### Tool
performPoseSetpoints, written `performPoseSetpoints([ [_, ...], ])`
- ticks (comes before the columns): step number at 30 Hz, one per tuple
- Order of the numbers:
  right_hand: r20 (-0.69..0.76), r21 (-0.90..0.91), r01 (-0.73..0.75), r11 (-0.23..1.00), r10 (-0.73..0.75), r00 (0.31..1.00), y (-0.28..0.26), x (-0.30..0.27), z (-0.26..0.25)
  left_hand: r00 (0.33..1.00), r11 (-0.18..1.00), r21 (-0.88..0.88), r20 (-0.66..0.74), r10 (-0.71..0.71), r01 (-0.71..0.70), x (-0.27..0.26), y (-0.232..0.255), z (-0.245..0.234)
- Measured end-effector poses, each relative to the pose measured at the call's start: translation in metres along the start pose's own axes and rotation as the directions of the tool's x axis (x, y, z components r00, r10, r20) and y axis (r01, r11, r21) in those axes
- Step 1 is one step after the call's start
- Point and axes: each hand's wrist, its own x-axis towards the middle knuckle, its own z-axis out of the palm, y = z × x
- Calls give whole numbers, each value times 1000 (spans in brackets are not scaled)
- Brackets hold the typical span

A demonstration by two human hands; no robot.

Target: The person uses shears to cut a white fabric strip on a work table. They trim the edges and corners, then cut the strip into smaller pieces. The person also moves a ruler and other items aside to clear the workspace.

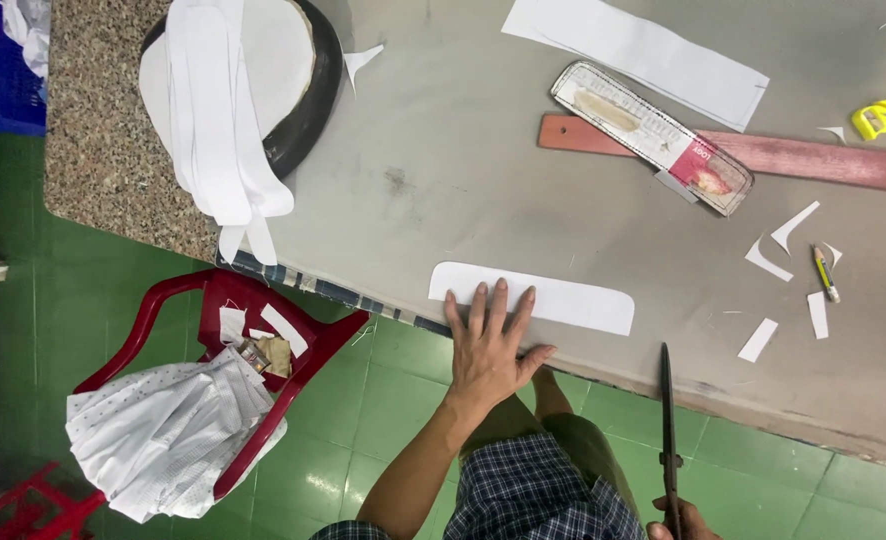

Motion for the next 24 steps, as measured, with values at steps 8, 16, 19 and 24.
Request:
performPoseSetpoints([
  [8,-117,-201,128,971,-154,981,-2,-10,4,1000,999,-36,-8,-6,6,0,0,1],
  [16,-88,-113,147,983,-157,984,-21,-19,-17,785,868,-187,-371,-496,460,5,-46,-27],
  [19,-57,-206,82,975,-96,994,-42,-25,-31,748,765,-40,-186,-637,642,1,-64,-3],
  [24,-51,-132,181,975,-189,981,-80,-58,-55,773,741,-550,-246,-585,386,30,-41,-8],
])
